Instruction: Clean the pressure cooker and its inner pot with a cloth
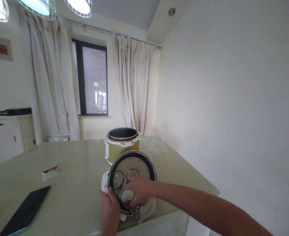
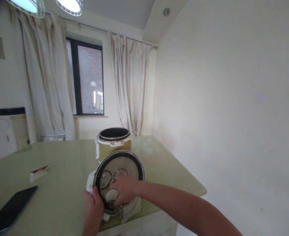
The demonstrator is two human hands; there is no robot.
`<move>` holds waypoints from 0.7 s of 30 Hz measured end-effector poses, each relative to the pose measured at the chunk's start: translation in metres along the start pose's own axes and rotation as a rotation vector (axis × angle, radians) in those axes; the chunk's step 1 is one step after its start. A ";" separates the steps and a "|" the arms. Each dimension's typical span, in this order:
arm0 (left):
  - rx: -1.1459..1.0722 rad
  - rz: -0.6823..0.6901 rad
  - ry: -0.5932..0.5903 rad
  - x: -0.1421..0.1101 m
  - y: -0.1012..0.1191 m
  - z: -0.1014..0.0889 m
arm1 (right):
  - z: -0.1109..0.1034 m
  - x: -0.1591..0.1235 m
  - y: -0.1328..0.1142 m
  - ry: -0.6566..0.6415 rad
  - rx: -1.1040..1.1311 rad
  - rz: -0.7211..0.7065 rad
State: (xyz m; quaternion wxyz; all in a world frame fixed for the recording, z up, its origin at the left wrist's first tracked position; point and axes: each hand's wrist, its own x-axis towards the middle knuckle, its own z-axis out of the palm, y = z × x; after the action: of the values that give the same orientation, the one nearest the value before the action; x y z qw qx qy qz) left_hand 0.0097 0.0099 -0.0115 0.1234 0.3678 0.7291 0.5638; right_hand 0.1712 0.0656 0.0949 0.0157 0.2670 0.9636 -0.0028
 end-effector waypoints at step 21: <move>-0.051 -0.056 0.015 0.000 -0.001 0.000 | -0.044 0.026 0.043 0.327 -0.532 0.069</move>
State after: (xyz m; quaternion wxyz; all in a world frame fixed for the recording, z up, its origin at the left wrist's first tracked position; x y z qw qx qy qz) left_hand 0.0094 0.0092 -0.0124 0.1433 0.3397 0.7256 0.5810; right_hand 0.1698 0.1171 0.1381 -0.0700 0.2831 0.9106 0.2930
